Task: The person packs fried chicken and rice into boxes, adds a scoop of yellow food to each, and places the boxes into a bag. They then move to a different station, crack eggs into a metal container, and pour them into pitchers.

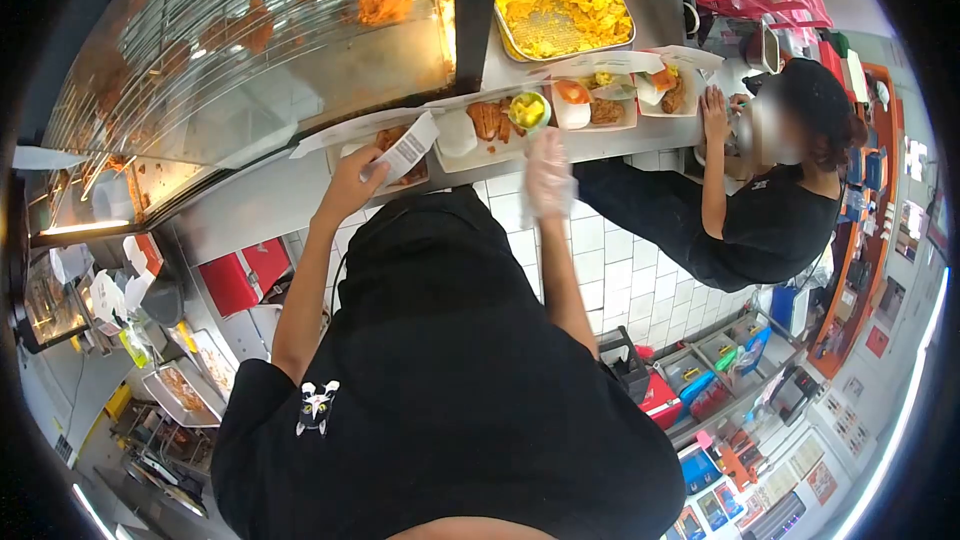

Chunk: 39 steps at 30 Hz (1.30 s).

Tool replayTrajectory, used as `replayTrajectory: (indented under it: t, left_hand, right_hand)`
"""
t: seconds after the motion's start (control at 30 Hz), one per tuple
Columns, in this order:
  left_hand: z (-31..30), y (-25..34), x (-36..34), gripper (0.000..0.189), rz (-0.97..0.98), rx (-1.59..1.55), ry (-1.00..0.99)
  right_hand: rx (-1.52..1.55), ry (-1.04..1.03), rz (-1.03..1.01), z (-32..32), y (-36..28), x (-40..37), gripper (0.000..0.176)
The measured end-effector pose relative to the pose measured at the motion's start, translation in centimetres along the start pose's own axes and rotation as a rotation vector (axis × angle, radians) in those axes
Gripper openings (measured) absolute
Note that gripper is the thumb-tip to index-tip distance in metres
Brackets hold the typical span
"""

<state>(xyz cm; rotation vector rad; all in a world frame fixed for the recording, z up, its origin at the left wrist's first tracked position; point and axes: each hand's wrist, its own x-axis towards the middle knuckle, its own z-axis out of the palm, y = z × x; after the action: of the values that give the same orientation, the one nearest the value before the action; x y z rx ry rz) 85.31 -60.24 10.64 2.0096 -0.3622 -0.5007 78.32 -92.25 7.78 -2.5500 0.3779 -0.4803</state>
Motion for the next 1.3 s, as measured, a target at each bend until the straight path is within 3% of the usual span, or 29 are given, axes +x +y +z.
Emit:
replayTrajectory:
  t: [0.03,0.1,0.17,0.2,0.27,0.33,0.37,0.4,0.47,0.53,0.57,0.63,0.7,0.73,0.8,0.83,0.87,0.97,1.0,1.07,1.23,1.3]
  left_hand:
    - [-0.1,-0.2,-0.2,0.020,-0.003,-0.002,-0.003]
    - [-0.1,-0.6,0.5,0.020,0.064,0.004,-0.081]
    - [0.1,0.2,1.0,0.021,0.117,0.032,-0.133]
    - [0.1,0.6,1.7,0.021,0.171,0.066,-0.183]
    - [1.0,0.4,3.1,0.021,0.196,0.065,-0.210]
    - [2.4,0.6,4.1,0.022,0.225,0.059,-0.241]
    - [3.0,1.0,4.6,0.022,0.327,0.220,-0.124]
    - [3.6,1.6,5.1,0.022,0.426,0.380,-0.003]
    - [3.8,4.3,5.3,0.023,0.460,0.392,0.042]
    - [4.2,6.8,5.0,0.028,0.337,0.265,-0.030]
    - [4.4,8.2,5.2,0.026,0.366,0.230,-0.043]
    - [5.2,10.1,6.0,0.024,0.438,0.214,0.000]
    - [5.9,11.5,6.9,0.019,0.566,0.280,0.112]
    - [6.3,11.6,7.2,0.019,0.561,0.281,0.127]
    - [7.0,11.2,7.3,0.018,0.386,0.173,-0.004]
    - [7.2,11.1,7.2,0.017,0.301,0.152,-0.042]
    - [7.4,11.0,7.0,0.017,0.293,0.150,-0.035]
    - [7.7,10.9,5.7,0.018,0.240,0.066,0.061]
    - [7.3,11.1,4.9,0.018,0.185,0.069,0.113]
    - [6.6,10.5,3.5,0.019,0.123,0.079,0.173]
    - [5.1,8.2,-0.4,0.017,-0.184,-0.043,0.392]
    - [4.4,7.3,-1.5,0.017,-0.199,-0.013,0.413]
  right_hand:
    - [-0.237,0.114,-0.140,2.3,-0.3,-1.5,0.022]
    - [-0.038,0.003,0.181,3.9,-3.5,-2.4,0.021]
    - [-0.144,-0.130,0.015,5.6,-2.7,-2.8,0.025]
    - [-0.145,-0.123,0.006,4.9,-3.2,-2.4,0.025]
    - [0.130,-0.120,0.254,2.1,-3.3,-1.6,0.026]
    - [0.045,-0.110,0.229,-1.4,-3.0,0.5,0.028]
    - [-0.047,-0.103,0.161,-3.0,-2.9,1.9,0.029]
    - [0.202,-0.318,0.596,-7.4,-6.9,5.5,0.034]
    - [-0.613,0.130,-0.503,-5.8,2.8,9.0,0.038]
    - [-0.267,0.029,-0.522,-6.2,4.1,17.1,0.035]
    - [-0.360,-0.238,-0.398,-5.8,4.8,21.3,0.032]
    - [-0.450,-0.509,-0.272,-6.3,3.8,25.7,0.029]
    - [-0.729,-0.790,-0.344,-6.6,0.8,28.3,0.033]
    - [-0.732,-0.789,-0.360,-6.0,2.3,28.9,0.033]
    - [-0.850,-0.701,-0.820,-3.3,8.2,28.8,0.027]
    - [-0.885,-0.622,-0.912,-1.6,10.7,28.4,0.023]
    - [-0.882,-0.627,-0.922,-0.1,11.7,27.8,0.023]
    - [-0.784,-1.009,-0.677,4.0,13.8,26.7,0.021]
    - [-0.468,-1.032,-0.876,4.9,14.1,26.4,0.018]
    - [-0.129,-1.035,-1.066,6.4,14.3,26.6,0.015]
    - [-0.373,-1.238,-0.752,3.6,7.8,26.7,0.050]
    - [-0.284,-1.091,-0.839,7.5,13.2,25.6,0.021]
